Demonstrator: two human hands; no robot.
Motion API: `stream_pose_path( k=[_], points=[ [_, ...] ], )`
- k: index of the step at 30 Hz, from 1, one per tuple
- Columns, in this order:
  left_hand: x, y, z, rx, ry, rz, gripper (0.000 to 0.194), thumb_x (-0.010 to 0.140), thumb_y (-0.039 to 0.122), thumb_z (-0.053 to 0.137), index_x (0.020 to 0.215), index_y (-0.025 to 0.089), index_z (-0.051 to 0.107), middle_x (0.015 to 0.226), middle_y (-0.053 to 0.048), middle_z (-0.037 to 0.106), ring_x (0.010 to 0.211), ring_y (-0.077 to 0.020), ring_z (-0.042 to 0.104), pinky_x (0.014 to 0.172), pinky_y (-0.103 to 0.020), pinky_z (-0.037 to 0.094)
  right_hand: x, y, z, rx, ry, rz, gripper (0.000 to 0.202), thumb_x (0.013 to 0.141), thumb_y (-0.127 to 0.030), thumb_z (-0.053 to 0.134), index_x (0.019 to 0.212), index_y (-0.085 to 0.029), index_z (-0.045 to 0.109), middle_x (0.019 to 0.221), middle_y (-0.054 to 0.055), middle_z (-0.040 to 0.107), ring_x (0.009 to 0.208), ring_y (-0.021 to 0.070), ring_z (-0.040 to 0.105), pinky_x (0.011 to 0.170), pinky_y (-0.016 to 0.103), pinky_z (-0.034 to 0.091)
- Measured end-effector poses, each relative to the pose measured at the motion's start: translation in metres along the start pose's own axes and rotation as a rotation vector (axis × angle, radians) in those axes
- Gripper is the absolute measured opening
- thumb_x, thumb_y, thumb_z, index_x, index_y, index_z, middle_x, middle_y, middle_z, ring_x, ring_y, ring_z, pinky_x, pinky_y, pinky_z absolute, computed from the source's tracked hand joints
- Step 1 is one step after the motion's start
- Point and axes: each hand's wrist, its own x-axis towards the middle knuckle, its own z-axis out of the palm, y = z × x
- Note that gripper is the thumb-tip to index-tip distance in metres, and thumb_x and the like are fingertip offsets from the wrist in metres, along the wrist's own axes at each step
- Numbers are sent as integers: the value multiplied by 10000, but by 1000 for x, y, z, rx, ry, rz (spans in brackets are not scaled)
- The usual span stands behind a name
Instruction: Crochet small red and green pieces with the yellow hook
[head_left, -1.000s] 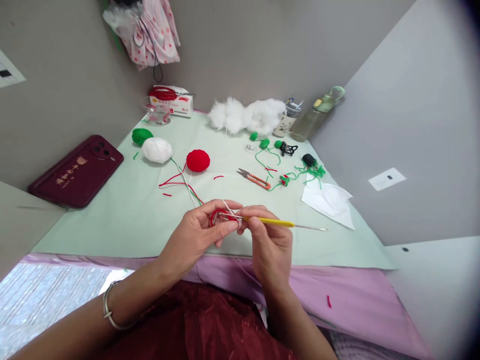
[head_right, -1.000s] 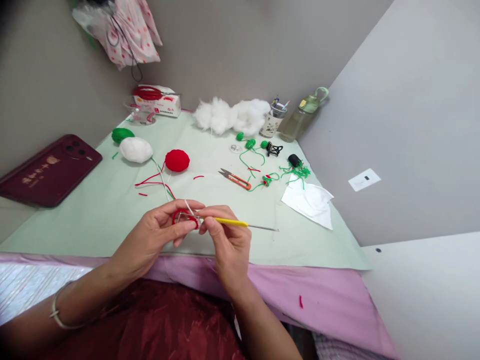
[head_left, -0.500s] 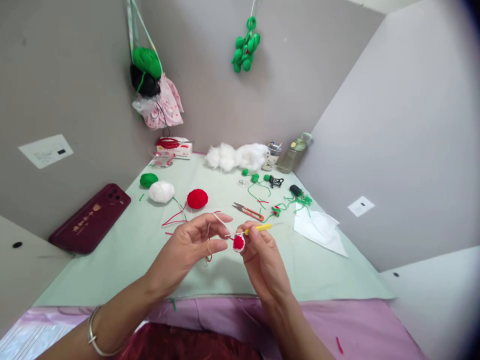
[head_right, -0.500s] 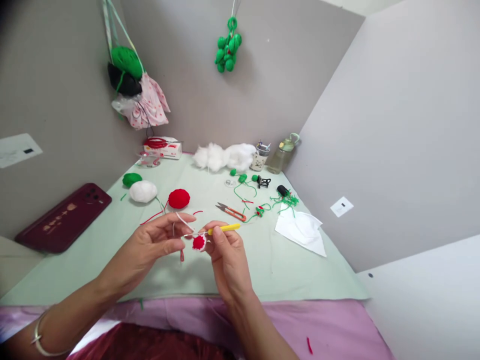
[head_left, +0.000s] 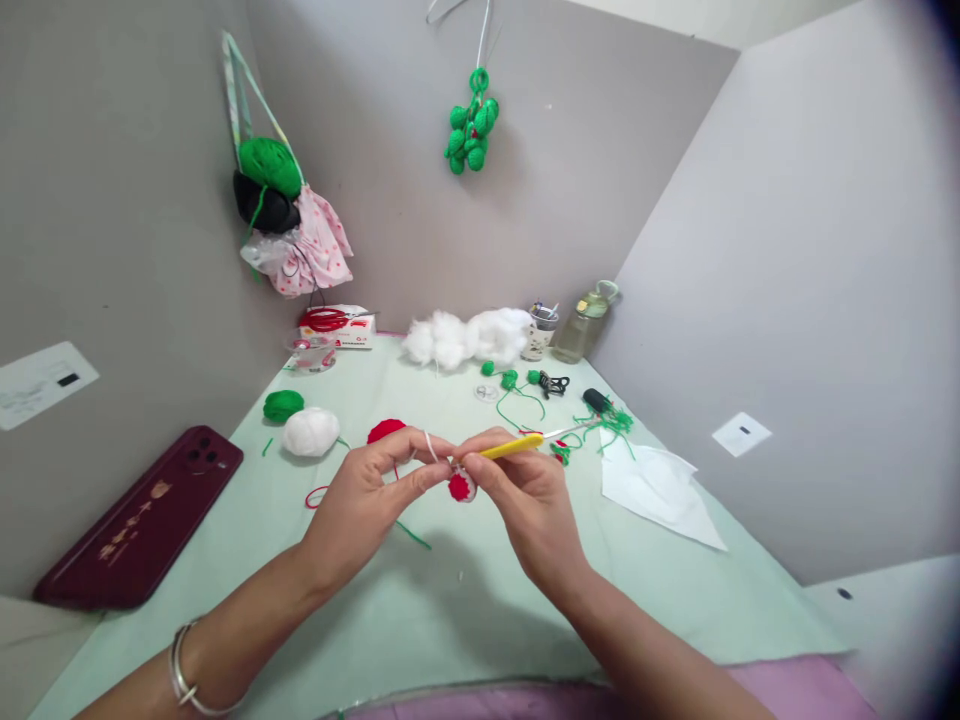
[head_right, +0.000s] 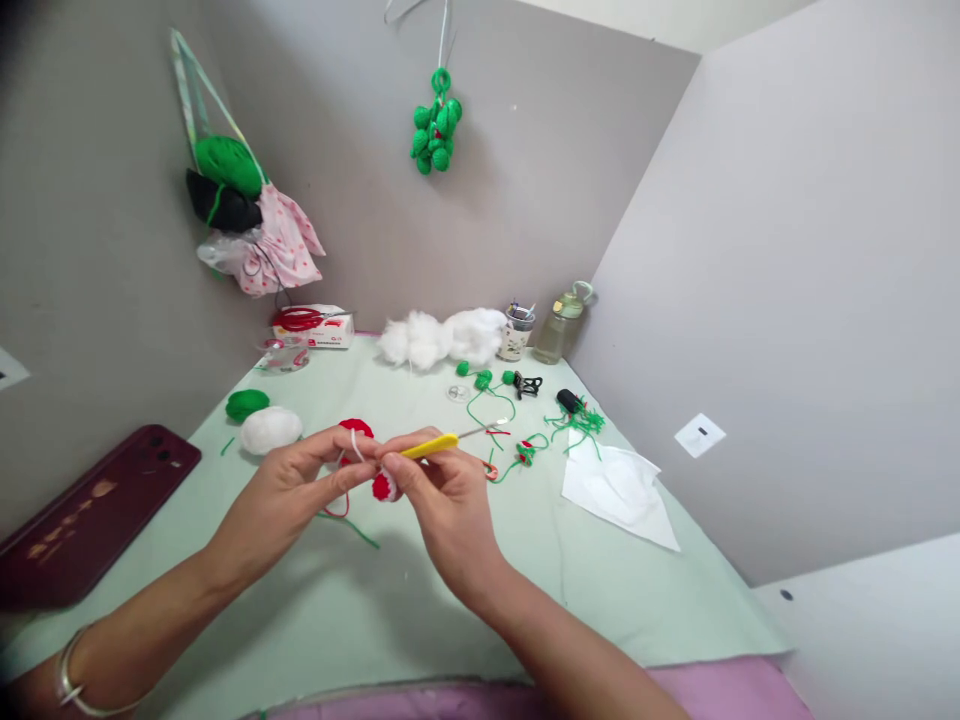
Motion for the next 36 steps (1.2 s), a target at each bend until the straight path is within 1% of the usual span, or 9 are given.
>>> stream_pose_path(
  k=[3,6,10,12,15,21,26,29,36],
  points=[
    [21,-13,-4,-14,-29,-50,213,896,415,764,772,242,778,777,8,702,672,-155,543,619,-267,407,21,8,-10,-132,-90,-10,147,973,-329,703,914,-223,786,913,13,690,694,115,635,678,281,549],
    [39,-34,-12,-117,-44,-117,209,889,382,793,744,232,784,772,4,707,781,-156,617,729,-235,468,39,20,-33,-420,-208,-28,166,985,-319,694,1119,-226,724,997,33,731,811,155,709,757,302,574],
    [51,-63,-25,-548,12,-336,173,829,381,881,829,230,796,874,2,748,913,-160,700,925,-255,558,52,43,-63,-1279,-300,6,259,999,-223,667,1255,-182,654,1188,121,729,1026,241,711,842,363,572],
    [52,-73,-29,-734,29,-375,194,806,357,910,808,202,792,934,-19,747,1011,-190,711,1036,-342,579,53,58,-70,-1629,-424,73,196,970,-125,658,1162,-153,681,1128,133,740,1033,274,709,828,371,562],
    [52,-83,-32,-890,91,-429,178,769,272,943,803,173,799,1009,-49,754,1095,-226,714,1069,-417,601,55,78,-72,-1765,-497,131,240,890,54,587,979,-134,705,982,131,735,940,271,709,763,347,535],
    [48,-95,-29,-985,117,-448,136,829,255,899,830,154,808,980,-46,735,1099,-241,739,1131,-474,570,59,90,-80,-1600,-416,142,357,903,64,480,1074,-155,705,961,107,707,839,226,673,679,309,467],
    [45,-95,-26,-930,76,-446,182,801,312,921,817,185,792,933,-32,699,1117,-239,711,1085,-411,585,49,65,-61,-577,-253,377,350,1092,-382,430,1239,-193,684,784,4,618,572,117,523,580,260,429],
    [44,-92,-22,-833,17,-417,226,847,363,879,768,196,748,875,-24,672,1054,-203,693,1052,-338,563,42,46,-42,-167,-382,574,492,1080,-565,417,1224,-182,690,765,-10,592,560,94,429,531,243,352],
    [38,-91,-14,-680,60,-369,235,868,425,848,799,224,747,881,-22,691,1034,-203,646,994,-311,528,31,44,-24,-73,-504,558,449,1058,-568,500,1019,-173,710,781,-16,547,741,124,488,694,265,384]
  ],
)
